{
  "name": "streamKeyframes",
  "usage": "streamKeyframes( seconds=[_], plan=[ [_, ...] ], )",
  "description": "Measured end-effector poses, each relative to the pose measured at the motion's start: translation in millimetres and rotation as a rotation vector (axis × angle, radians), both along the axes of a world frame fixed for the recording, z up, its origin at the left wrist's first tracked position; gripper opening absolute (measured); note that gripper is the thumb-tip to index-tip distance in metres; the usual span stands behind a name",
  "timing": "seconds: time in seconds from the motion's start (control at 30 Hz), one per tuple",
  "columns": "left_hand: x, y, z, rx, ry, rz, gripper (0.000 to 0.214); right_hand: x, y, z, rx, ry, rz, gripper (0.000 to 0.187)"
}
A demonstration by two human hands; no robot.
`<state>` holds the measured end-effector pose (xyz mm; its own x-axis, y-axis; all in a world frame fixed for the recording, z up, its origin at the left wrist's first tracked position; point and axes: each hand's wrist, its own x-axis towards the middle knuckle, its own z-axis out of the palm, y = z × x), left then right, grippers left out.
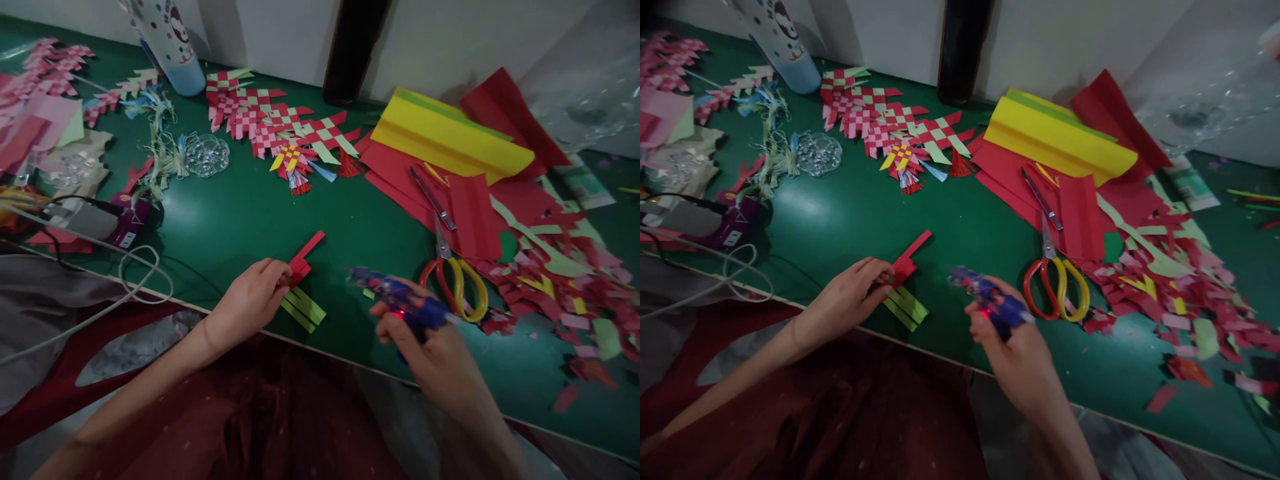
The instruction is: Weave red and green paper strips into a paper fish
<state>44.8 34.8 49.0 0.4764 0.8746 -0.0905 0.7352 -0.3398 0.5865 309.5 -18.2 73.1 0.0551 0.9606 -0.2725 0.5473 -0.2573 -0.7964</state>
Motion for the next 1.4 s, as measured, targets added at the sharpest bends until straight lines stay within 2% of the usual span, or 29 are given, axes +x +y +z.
streamKeyframes(
  seconds=[0.07, 0.1, 0.13, 0.2, 0.3, 0.37, 0.4, 0.43, 0.53, 0.67, 0.9, 1.13, 1.4],
  plan=[
    [-3.3, -0.4, -2.4, 0.021, -0.002, -0.050, 0.015, 16.1, -2.2, -6.5, 0.166, -0.298, -0.150, 0.053],
    [-5.4, -0.4, -3.6, 0.029, -0.007, -0.077, 0.017, 24.0, -3.2, -11.1, 0.227, -0.441, -0.180, 0.059],
    [-7.6, -0.4, -4.8, 0.033, -0.016, -0.103, 0.019, 31.3, -4.0, -15.5, 0.271, -0.558, -0.176, 0.065],
    [-12.3, -0.8, -7.6, 0.039, -0.047, -0.139, 0.018, 41.6, -5.4, -21.2, 0.311, -0.715, -0.077, 0.070],
    [-18.6, -2.6, -13.7, 0.088, -0.104, -0.203, 0.012, 39.1, -4.8, -16.9, 0.399, -0.835, 0.020, 0.051],
    [-21.7, -4.5, -17.9, 0.136, -0.127, -0.242, 0.013, 22.5, -0.3, -10.0, 0.501, -0.794, -0.006, 0.037],
    [-22.8, -5.6, -19.5, 0.154, -0.127, -0.258, 0.014, 10.5, 3.7, -8.0, 0.560, -0.724, -0.012, 0.032],
    [-23.4, -6.6, -20.6, 0.170, -0.122, -0.269, 0.016, -3.1, 9.0, -7.8, 0.557, -0.627, -0.003, 0.029],
    [-22.8, -9.3, -21.0, 0.220, -0.077, -0.278, 0.018, -43.4, 29.2, -18.2, 0.366, -0.361, 0.173, 0.028],
    [-18.0, -11.8, -19.8, 0.289, -0.019, -0.289, 0.024, -74.0, 51.4, -36.5, 0.358, -0.367, 0.253, 0.029],
    [-8.0, -11.9, -16.7, 0.273, 0.116, -0.304, 0.045, -81.7, 59.2, -42.0, 0.388, -0.418, 0.265, 0.018],
    [-5.2, -11.8, -10.9, 0.263, 0.151, -0.305, 0.040, -84.3, 59.5, -48.2, 0.466, -0.478, 0.279, 0.018],
    [-5.6, -12.8, -14.1, 0.319, 0.118, -0.299, 0.038, -86.4, 58.3, -49.6, 0.498, -0.535, 0.268, 0.017]
  ],
)
